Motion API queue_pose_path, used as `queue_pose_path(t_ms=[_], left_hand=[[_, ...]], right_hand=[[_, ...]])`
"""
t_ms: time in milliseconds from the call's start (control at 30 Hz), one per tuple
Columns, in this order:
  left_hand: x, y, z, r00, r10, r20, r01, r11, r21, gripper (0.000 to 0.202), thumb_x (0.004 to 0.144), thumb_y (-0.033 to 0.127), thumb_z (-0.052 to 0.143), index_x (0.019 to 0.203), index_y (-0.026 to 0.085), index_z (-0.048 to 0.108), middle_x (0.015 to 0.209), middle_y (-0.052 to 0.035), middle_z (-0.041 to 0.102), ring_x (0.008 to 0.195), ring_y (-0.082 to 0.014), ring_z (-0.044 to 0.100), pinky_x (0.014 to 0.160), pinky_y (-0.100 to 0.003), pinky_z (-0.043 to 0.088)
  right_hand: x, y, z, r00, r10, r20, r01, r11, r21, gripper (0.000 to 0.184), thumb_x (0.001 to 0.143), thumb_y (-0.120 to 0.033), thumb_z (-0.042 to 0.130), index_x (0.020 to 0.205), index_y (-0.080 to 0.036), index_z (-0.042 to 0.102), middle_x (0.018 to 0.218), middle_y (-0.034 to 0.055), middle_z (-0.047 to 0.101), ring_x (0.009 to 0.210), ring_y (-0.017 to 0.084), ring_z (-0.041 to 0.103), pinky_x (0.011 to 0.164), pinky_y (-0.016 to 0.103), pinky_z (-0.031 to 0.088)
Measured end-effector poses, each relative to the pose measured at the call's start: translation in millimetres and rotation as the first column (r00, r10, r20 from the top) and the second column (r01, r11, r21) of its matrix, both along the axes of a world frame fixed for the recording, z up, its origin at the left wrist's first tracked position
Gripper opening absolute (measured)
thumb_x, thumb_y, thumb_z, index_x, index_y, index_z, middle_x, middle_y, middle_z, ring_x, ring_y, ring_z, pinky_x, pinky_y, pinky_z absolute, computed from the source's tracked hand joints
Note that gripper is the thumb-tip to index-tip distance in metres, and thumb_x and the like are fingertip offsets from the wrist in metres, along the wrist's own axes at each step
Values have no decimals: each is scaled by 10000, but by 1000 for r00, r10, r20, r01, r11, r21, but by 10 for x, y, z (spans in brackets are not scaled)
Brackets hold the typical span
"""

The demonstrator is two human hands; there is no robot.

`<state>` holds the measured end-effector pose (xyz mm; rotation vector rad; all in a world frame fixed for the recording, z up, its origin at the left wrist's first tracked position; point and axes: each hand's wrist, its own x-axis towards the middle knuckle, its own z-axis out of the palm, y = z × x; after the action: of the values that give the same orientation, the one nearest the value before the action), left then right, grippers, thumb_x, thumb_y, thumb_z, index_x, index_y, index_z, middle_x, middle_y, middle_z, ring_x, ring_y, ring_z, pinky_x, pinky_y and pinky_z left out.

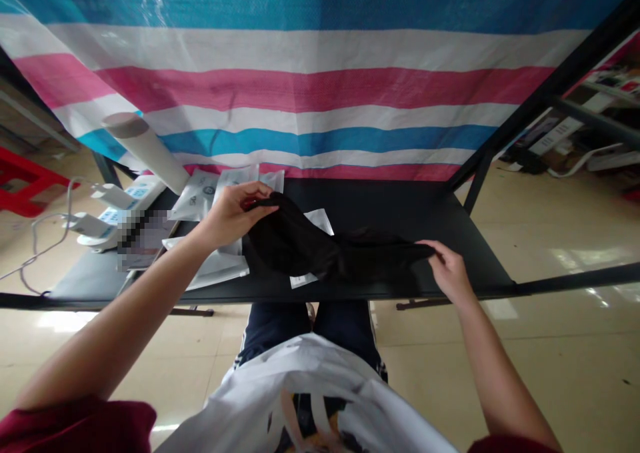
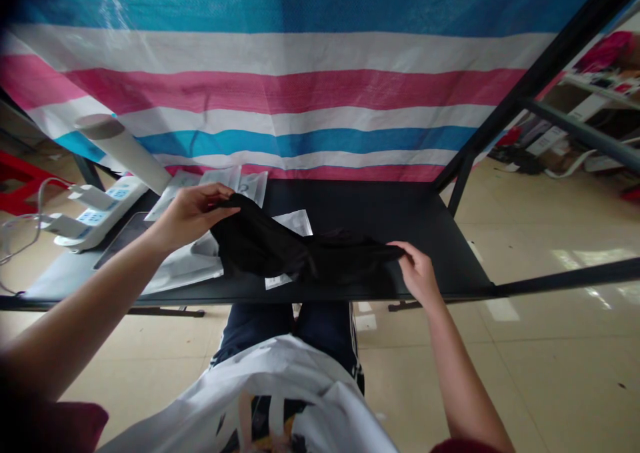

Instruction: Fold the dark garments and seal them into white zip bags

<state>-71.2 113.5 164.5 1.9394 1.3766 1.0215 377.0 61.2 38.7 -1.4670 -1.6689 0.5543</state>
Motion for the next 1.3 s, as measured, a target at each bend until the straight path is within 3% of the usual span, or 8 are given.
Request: queue_pose_path(t_ms=[167,300,500,667,800,1000,1167,1300], left_hand=[[65,-61,79,961,252,116,-277,863,422,164,856,325,608,964,203,616,794,-14,634,724,-146,607,672,-260,500],[90,-251,231,953,304,-5,-248,785,567,160,899,259,556,1022,212,647,819,-11,655,708,-133,599,672,-255,486],[3,-204,350,969,242,-44,-212,913,349,293,898,407,575,1101,199,614,763,3,623,599,-108,558,552,-220,438],[-44,255,16,928,343,-148,-301,921,246,334,870,390,558,1149,205,576,867,-41,658,699,-171,610,639,-288,501],[108,157,-331,828,344,-442,-197,918,344,410,874,394,552,1226,185,525,1167,-122,617,1062,-286,599,938,-455,478],[187,-442,-778,696,-197,-690,254,967,-19,324,888,360,561,1173,209,591,1166,-76,653,1064,-255,623,929,-396,494],[-5,-585,-1104,587,-282,-759,274,951,-141,339,840,215,567,1174,205,630,1176,-80,669,1076,-249,631,925,-383,497],[-36,-516,-1105,568,-236,-789,268,959,-94,285,850,121,489,1033,209,690,1038,-85,712,990,-239,660,859,-358,503]], right_hand=[[-144,172,315,911,-124,-392,216,955,201,219,854,-383,641,987,-222,704,964,27,693,846,180,659,750,310,550],[-316,205,646,813,-50,-580,231,942,243,193,773,-348,739,923,-236,695,841,-3,646,687,130,609,607,251,530],[-392,394,956,771,42,-635,141,962,235,188,748,-317,739,909,-246,672,705,-34,579,590,113,567,535,229,513],[-486,1012,593,800,25,-600,-12,1000,26,271,743,-360,686,987,-249,651,740,-21,628,651,156,622,586,288,549],[-625,1212,165,902,-135,-410,100,989,-104,337,711,-361,696,1005,-217,618,955,65,694,829,214,670,732,382,570],[-834,394,61,940,316,131,-314,949,-36,166,860,-382,618,887,-221,646,903,59,698,885,219,656,857,389,519],[-783,-202,-86,752,464,467,-444,881,-161,355,687,-367,817,979,-222,679,1200,105,657,1143,304,593,974,471,487],[-661,-222,-170,754,483,445,-473,869,-144,101,828,-232,678,923,-240,713,1183,76,686,1160,270,605,972,454,504]])
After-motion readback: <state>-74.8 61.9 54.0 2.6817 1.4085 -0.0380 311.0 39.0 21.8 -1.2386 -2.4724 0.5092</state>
